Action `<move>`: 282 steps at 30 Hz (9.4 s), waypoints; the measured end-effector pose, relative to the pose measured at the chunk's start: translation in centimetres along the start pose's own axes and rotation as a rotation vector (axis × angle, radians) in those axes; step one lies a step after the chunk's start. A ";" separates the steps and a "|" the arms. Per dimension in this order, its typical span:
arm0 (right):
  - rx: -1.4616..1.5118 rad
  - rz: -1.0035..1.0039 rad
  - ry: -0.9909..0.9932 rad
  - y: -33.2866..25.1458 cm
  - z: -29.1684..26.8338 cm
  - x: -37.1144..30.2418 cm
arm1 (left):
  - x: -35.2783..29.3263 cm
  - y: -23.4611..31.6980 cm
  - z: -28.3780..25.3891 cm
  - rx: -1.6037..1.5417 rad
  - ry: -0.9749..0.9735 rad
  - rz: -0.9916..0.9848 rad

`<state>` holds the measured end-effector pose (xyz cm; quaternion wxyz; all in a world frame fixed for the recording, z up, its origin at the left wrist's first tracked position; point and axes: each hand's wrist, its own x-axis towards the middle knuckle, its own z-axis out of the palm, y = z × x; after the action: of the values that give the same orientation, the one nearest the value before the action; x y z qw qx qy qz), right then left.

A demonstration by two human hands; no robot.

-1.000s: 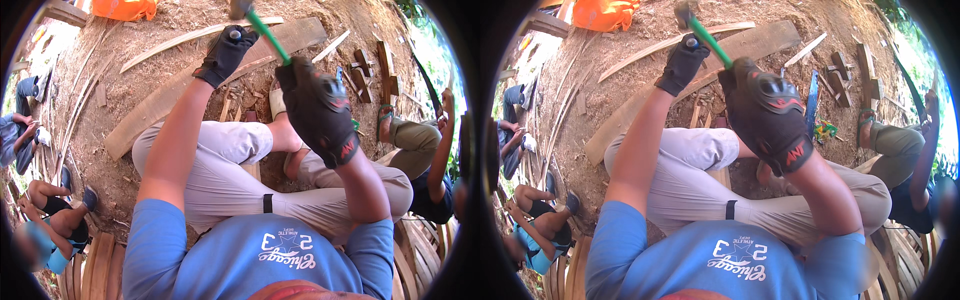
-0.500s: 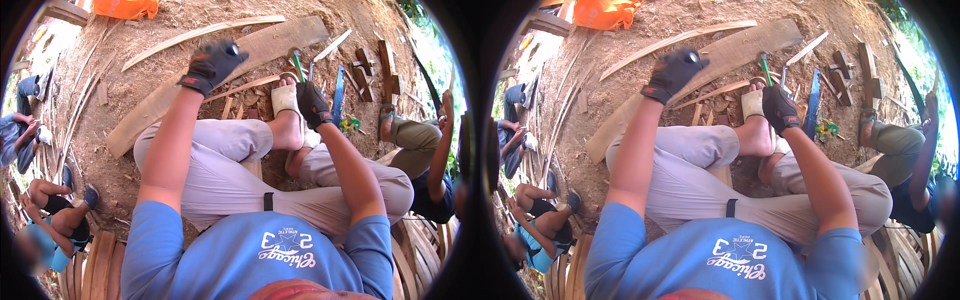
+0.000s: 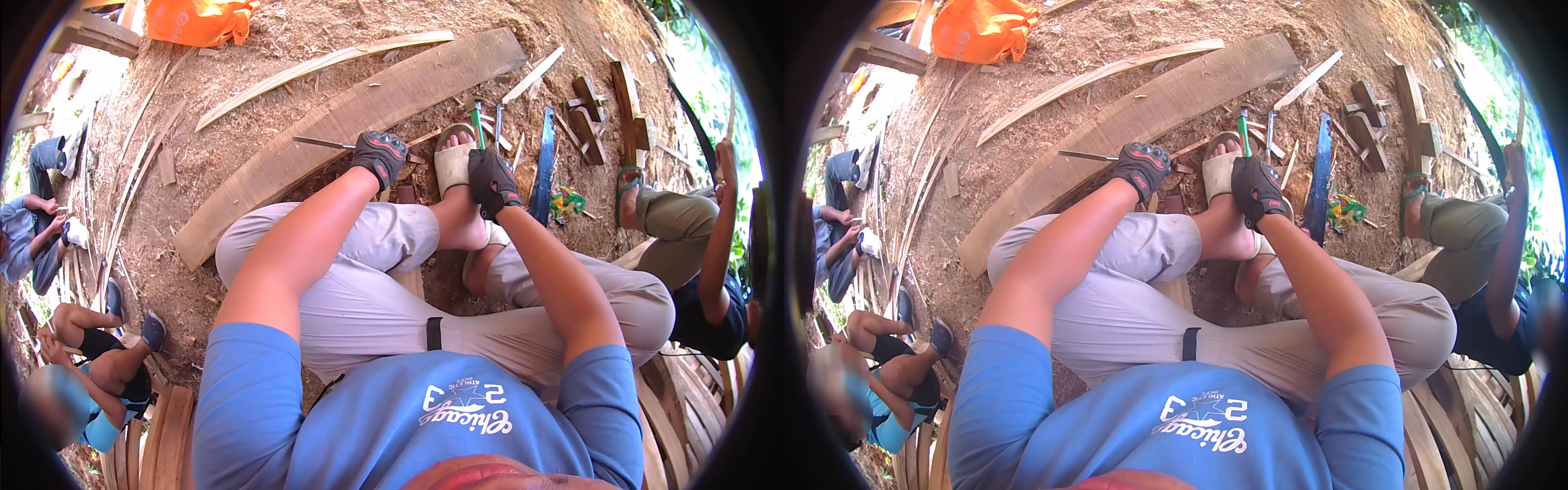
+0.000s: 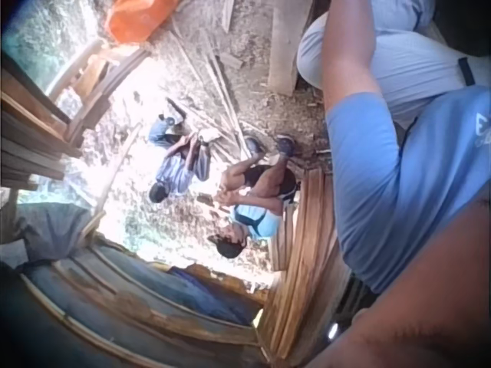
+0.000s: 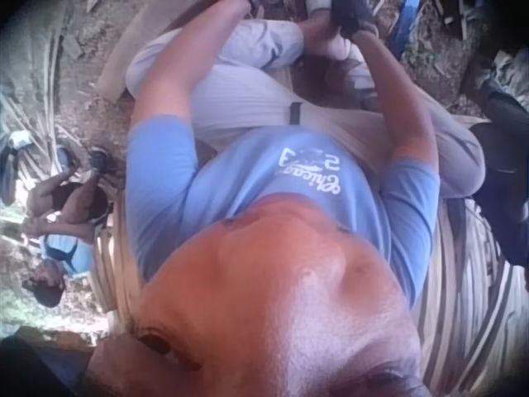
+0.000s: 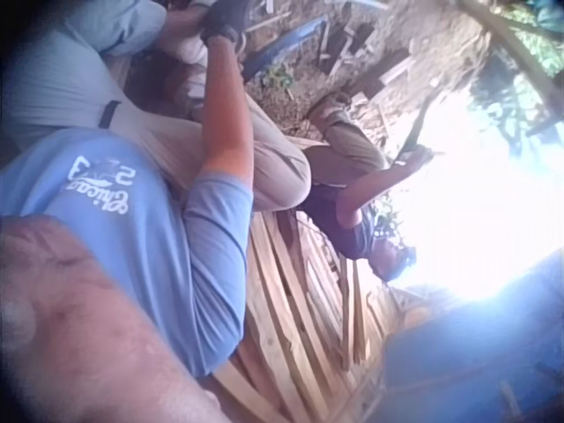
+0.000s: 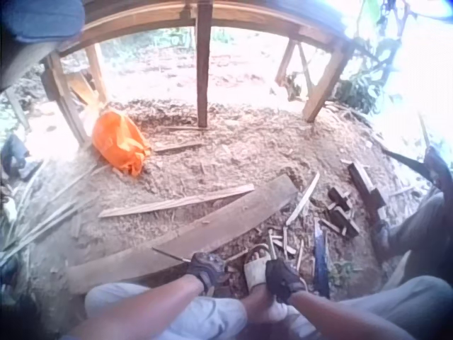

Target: The person sits on the ground and uses a hammer and a chisel to carve a small wooden piece. They repeatedly strike the chisel to remove wood shavings, occasionally adjusting the wood's position. Other people are visible in the background working on similar tasks.

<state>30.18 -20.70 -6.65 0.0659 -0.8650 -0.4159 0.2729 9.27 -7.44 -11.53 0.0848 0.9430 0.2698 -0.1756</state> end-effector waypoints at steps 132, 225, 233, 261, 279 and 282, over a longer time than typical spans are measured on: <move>0.133 0.028 -0.018 -0.4 -0.3 -0.1 | -3.5 -12.3 -12.5 -1.016 0.741 -0.584; 0.112 -0.792 0.315 -5.4 -8.4 -0.3 | -2.5 -5.3 -10.2 -1.177 0.702 -0.341; -0.024 -0.865 0.197 -12.0 -15.4 -8.0 | -3.1 -5.0 -10.4 -1.088 0.679 -0.334; 0.104 -0.796 0.373 -13.9 -15.5 -11.6 | -2.7 -5.4 -9.1 -1.129 0.746 -0.185; 0.138 -0.730 0.288 -14.0 -13.9 -11.1 | -2.6 -5.6 -9.5 -1.127 0.663 -0.264; 0.108 -0.774 0.390 -14.3 -14.7 -12.0 | -2.1 -6.1 -8.2 -0.988 0.842 -0.076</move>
<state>22.16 -18.87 15.62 0.2857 -0.6760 -0.6745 0.0810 6.68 -1.19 -3.53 0.3891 0.7710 0.3623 0.3507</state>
